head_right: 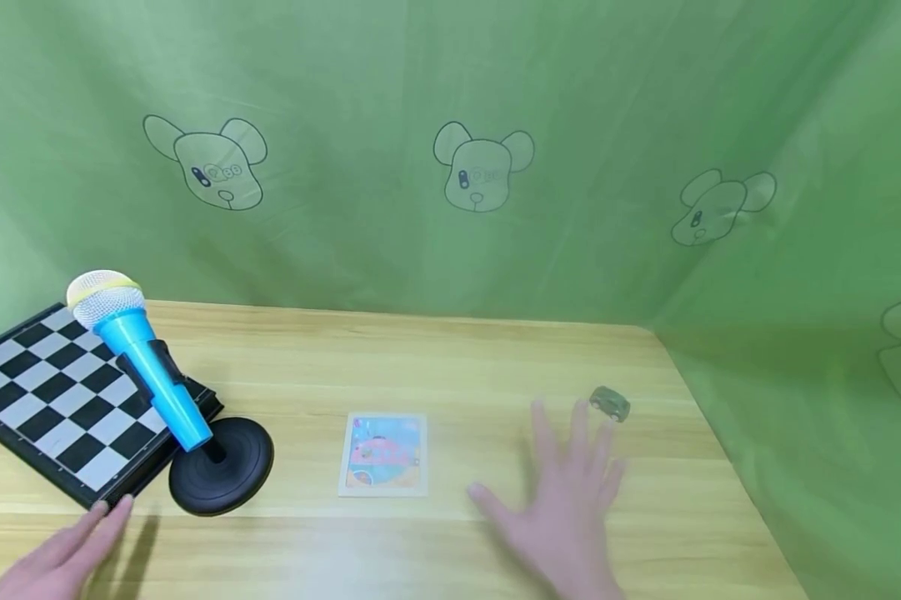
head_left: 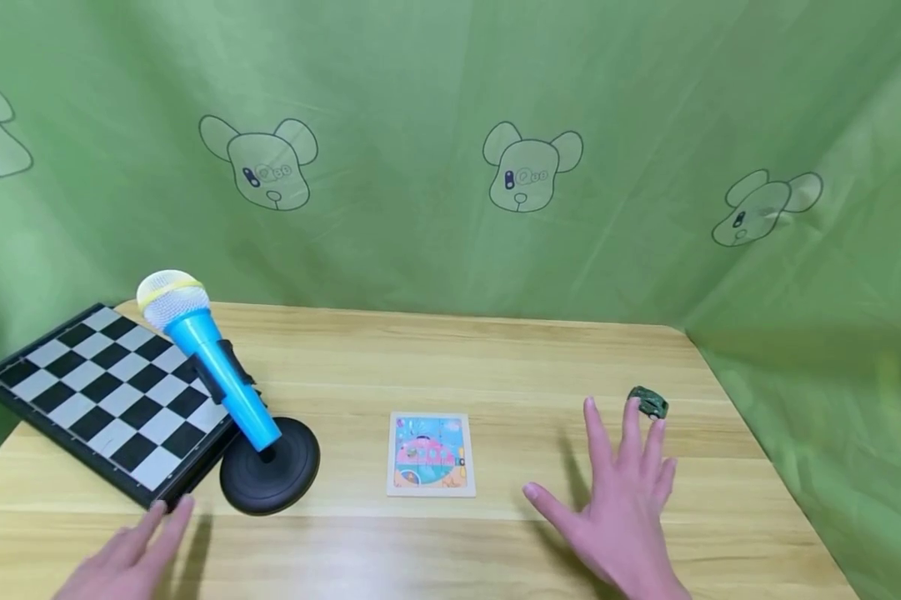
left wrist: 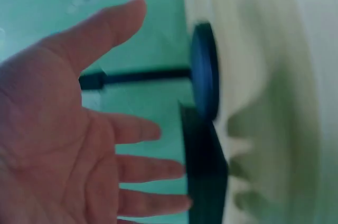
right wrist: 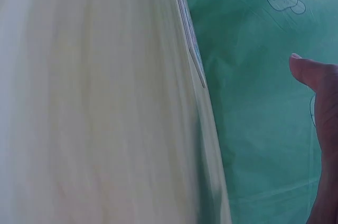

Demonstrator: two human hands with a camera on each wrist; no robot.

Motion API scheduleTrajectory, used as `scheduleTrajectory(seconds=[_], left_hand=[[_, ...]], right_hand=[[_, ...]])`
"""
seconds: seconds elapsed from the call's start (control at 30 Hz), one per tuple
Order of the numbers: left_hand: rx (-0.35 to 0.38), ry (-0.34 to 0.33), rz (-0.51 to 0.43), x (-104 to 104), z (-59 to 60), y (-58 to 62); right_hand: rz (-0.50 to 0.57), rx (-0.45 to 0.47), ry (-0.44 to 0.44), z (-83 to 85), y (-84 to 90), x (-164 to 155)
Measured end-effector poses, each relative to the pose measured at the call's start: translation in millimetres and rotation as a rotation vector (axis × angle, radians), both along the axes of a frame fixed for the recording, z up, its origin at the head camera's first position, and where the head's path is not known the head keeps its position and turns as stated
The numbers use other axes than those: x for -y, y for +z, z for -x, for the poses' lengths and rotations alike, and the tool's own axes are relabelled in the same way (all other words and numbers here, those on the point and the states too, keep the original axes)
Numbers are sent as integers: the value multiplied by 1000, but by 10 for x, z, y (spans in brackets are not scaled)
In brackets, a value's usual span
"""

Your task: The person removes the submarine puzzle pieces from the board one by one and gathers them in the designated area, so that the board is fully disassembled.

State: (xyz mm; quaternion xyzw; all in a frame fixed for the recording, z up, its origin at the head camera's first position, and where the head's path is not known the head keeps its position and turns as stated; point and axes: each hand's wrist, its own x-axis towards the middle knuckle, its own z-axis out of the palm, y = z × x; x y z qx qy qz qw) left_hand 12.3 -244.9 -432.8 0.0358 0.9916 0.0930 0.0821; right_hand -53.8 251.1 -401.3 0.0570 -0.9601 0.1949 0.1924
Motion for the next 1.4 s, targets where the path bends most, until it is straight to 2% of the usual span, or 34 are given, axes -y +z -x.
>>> scheduleTrajectory(seconds=[0.1, 0.2, 0.27, 0.33, 0.47, 0.5, 0.57, 0.73, 0.93, 1.03, 1.2, 1.4], left_hand=[[-115, -134, -152, -205, -44, 3], [-196, -278, -308, -516, -21, 80], [-166, -342, -388, -722, 57, 180], [-70, -370, -498, -900, 168, 293], [84, -300, -699, -1188, 388, 437], [96, -280, -731, -1248, 435, 444], [60, -249, -761, -1345, 531, 417], [-54, -201, -759, -1492, 784, 293], [-81, -181, -794, -1627, 1042, 177], [-70, -163, -796, -1682, 1117, 128], [-64, -126, -803, -1728, 1154, 68], [-66, -167, -808, -1773, 1166, -9]], right_hand=[[79, 34, 59, -17, -38, 63], [188, 69, 133, -23, -72, 124], [253, 91, 172, -13, -88, 171], [313, 109, 214, 4, -101, 222], [385, 118, 306, 63, -123, 343], [399, 116, 330, 79, -129, 377], [431, 106, 372, 115, -138, 447], [518, 69, 463, 230, -169, 637], [606, 67, 512, 413, -210, 798], [654, 114, 499, 506, -244, 853], [677, 201, 473, 642, -284, 937], [692, 312, 452, 754, -278, 1004]])
